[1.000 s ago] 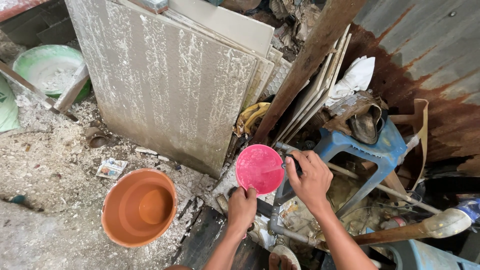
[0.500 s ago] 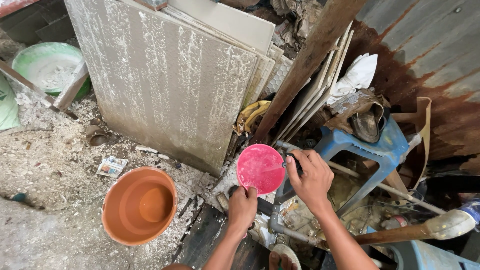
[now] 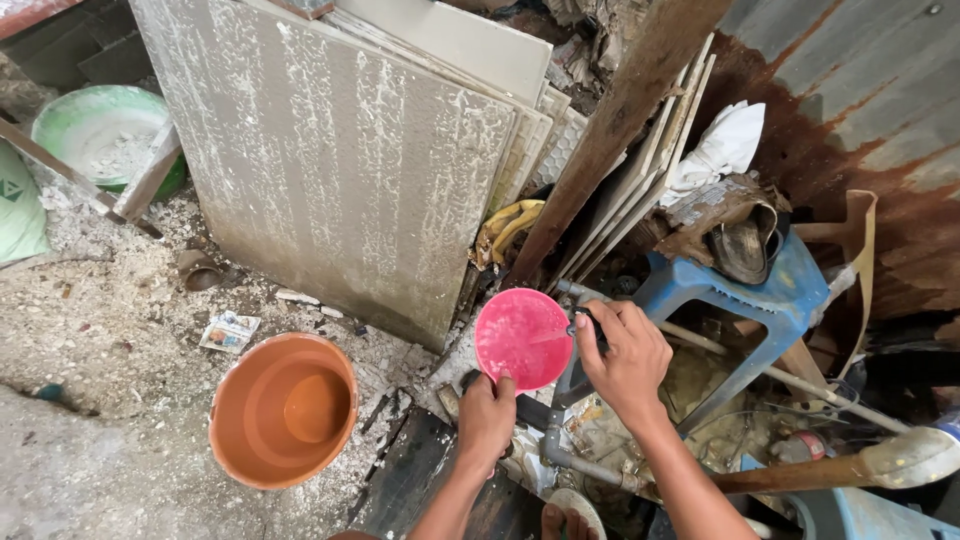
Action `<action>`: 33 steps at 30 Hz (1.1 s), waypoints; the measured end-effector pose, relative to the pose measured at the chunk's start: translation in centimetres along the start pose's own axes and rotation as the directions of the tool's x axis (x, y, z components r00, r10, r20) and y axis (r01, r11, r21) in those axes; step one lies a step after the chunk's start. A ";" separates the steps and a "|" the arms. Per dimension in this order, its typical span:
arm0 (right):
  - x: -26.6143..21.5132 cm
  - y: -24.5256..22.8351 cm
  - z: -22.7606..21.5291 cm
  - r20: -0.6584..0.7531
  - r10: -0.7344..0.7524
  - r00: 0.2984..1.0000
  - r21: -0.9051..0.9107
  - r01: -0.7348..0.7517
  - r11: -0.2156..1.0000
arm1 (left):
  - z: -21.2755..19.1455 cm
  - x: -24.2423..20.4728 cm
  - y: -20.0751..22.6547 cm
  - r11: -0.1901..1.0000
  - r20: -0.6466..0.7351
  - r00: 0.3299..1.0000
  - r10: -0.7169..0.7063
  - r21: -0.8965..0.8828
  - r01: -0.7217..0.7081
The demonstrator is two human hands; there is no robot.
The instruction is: Applying a liquid coating to architectural mouldings using a brush and subsequently fetching water to a basin.
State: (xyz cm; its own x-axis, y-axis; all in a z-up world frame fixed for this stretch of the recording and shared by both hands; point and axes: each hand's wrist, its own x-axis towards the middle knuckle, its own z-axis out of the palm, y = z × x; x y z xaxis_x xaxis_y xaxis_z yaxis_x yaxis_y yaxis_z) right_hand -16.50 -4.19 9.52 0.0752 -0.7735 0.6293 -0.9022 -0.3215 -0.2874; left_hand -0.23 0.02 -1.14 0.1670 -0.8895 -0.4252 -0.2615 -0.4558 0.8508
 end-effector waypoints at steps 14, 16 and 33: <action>0.3 0.0 -0.5 0.011 -0.007 1.000 0.036 0.006 0.999 | -0.1 -0.7 1.4 0.997 0.053 0.996 -0.074 -0.026 0.076; 0.3 0.0 -0.5 0.011 -0.008 1.000 0.039 0.008 0.999 | -0.1 -0.6 1.3 0.987 0.092 0.983 -0.156 -0.011 0.158; -1.5 4.1 -0.2 -0.032 -0.147 0.989 0.522 0.142 0.841 | 1.6 1.1 -2.6 0.999 -0.118 0.993 0.030 -0.028 -0.033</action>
State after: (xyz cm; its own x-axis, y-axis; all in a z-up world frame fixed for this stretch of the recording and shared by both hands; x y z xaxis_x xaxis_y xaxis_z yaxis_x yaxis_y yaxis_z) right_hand -20.41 -4.20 7.56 0.1929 -0.6999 0.6877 -0.5263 -0.6653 -0.5295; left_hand -0.93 0.20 -4.34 0.2701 -0.8928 -0.3604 -0.2404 -0.4250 0.8727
